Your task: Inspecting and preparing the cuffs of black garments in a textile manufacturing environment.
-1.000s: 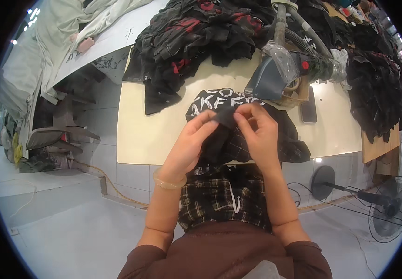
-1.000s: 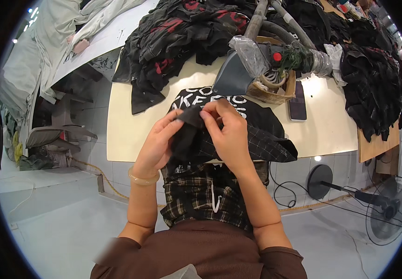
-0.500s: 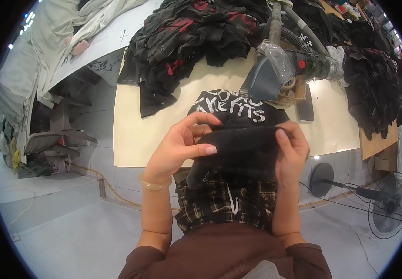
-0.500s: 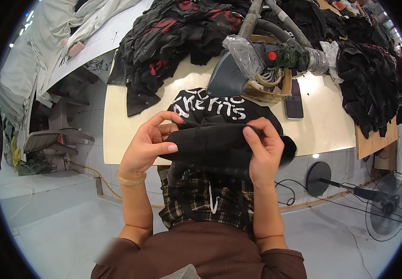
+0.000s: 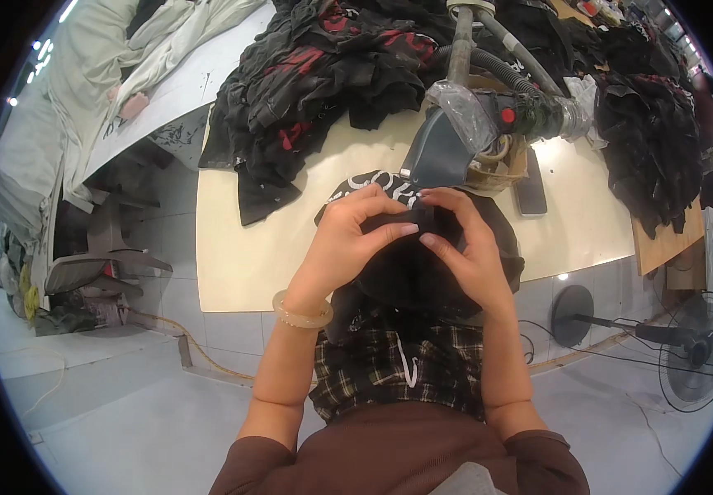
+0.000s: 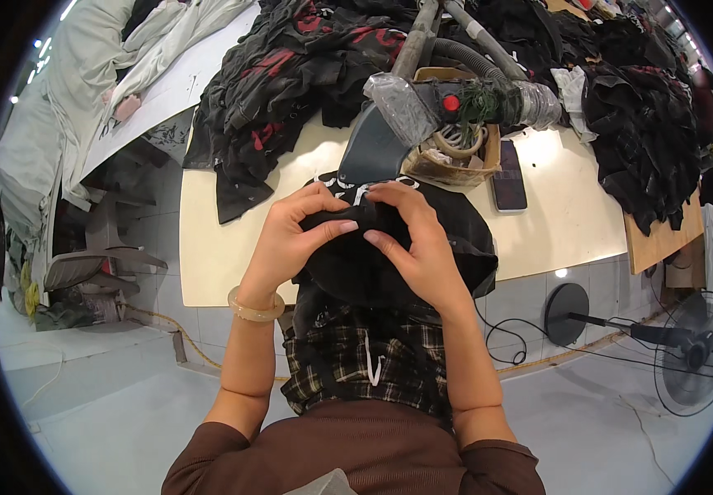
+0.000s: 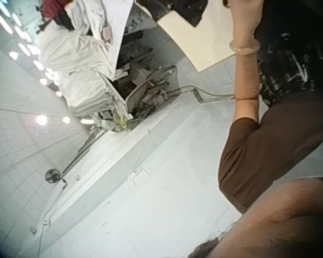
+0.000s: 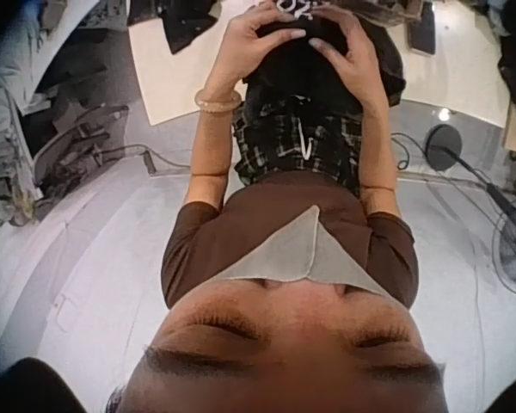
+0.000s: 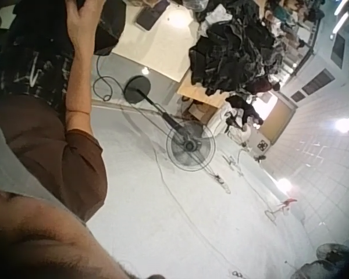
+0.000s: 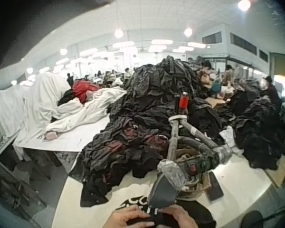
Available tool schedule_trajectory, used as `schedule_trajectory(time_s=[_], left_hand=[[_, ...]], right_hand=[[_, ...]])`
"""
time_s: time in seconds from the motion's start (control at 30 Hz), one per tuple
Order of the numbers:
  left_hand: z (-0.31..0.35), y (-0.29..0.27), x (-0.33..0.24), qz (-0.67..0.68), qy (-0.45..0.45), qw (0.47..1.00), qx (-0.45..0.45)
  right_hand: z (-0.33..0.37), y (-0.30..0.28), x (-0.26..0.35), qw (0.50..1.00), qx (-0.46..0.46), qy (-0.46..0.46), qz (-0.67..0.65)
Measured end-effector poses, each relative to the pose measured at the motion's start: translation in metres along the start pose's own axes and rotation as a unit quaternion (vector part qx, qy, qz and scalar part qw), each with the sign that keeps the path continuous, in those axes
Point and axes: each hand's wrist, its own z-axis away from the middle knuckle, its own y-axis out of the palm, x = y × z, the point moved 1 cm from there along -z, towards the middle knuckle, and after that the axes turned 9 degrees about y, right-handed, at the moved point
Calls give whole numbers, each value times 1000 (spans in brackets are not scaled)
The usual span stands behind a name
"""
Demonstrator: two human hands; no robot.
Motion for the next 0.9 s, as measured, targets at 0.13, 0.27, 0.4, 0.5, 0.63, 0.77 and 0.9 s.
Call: schedule_trajectory(time_s=[0.13,0.27,0.4,0.5,0.63,0.77,0.9], left_hand=[[-2,0,3,49,-6,999,18],[-4,3,12,118,-40,991,-52],[-4,3,18,182,-81,977,-76],[-4,3,17,155,-71,983,-61],[-2,5,7,163,-20,984,-62],[-2,5,7,149,1,986,-69],[-4,9,11,152,19,980,-126]], right_hand=[[0,9,-18,974,46,92,-203],[-5,15,-16,967,11,119,-225],[-7,15,-15,993,-8,81,-88],[-4,17,-17,992,-26,74,-98],[-4,19,-11,975,-26,139,-170],[-4,18,-10,986,-67,74,-134],[-5,24,-10,980,-119,74,-139]])
